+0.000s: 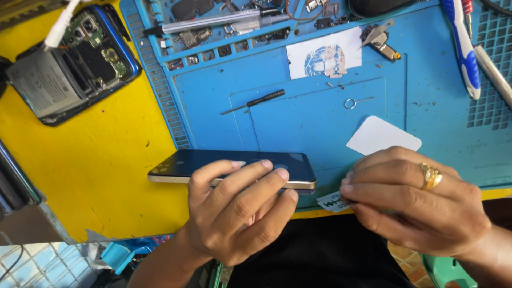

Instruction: The person uses a thin plastic tool and a metal blade to pry open the back cover of a mobile phone.

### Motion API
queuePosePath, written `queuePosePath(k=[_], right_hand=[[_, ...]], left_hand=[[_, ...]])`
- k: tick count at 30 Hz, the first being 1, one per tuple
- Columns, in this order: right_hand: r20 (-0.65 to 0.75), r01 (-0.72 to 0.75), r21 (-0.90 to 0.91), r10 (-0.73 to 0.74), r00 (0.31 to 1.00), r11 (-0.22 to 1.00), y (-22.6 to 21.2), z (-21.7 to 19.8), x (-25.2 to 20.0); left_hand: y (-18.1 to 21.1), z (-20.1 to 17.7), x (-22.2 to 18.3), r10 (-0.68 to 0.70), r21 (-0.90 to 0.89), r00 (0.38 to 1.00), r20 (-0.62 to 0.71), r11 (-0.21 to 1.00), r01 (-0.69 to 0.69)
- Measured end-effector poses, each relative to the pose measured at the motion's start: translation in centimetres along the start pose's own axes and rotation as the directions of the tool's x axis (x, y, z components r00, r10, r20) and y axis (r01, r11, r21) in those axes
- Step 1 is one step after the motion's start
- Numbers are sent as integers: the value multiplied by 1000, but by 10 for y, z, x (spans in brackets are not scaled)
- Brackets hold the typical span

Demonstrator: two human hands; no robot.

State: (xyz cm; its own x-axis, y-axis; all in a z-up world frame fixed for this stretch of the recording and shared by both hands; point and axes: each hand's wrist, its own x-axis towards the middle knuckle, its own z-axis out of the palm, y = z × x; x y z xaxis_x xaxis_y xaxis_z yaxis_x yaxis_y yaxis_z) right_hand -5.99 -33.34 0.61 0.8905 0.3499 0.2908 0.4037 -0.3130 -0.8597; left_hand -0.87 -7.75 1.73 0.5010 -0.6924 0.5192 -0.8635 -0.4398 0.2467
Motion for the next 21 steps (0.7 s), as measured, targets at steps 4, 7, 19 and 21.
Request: queuePosePath(k=[4, 7, 19, 21], right_hand=[[-28, 8, -14, -8, 1000, 1000, 4, 3, 3], [-23, 17, -13, -17, 1000, 1000, 5, 3, 5], [14, 65, -78, -64, 998, 995, 9, 4, 13], [19, 50, -80, -48, 999, 996, 9, 5, 13]], left_hand=[[-2, -1, 0, 15, -3, 1000, 24, 1000, -15], [-2, 0, -1, 15, 0, 999, 38, 1000, -15], [-2, 1, 0, -19, -3, 998, 54, 1000, 20], [-2, 1, 0, -6, 0, 999, 47, 1000, 6]])
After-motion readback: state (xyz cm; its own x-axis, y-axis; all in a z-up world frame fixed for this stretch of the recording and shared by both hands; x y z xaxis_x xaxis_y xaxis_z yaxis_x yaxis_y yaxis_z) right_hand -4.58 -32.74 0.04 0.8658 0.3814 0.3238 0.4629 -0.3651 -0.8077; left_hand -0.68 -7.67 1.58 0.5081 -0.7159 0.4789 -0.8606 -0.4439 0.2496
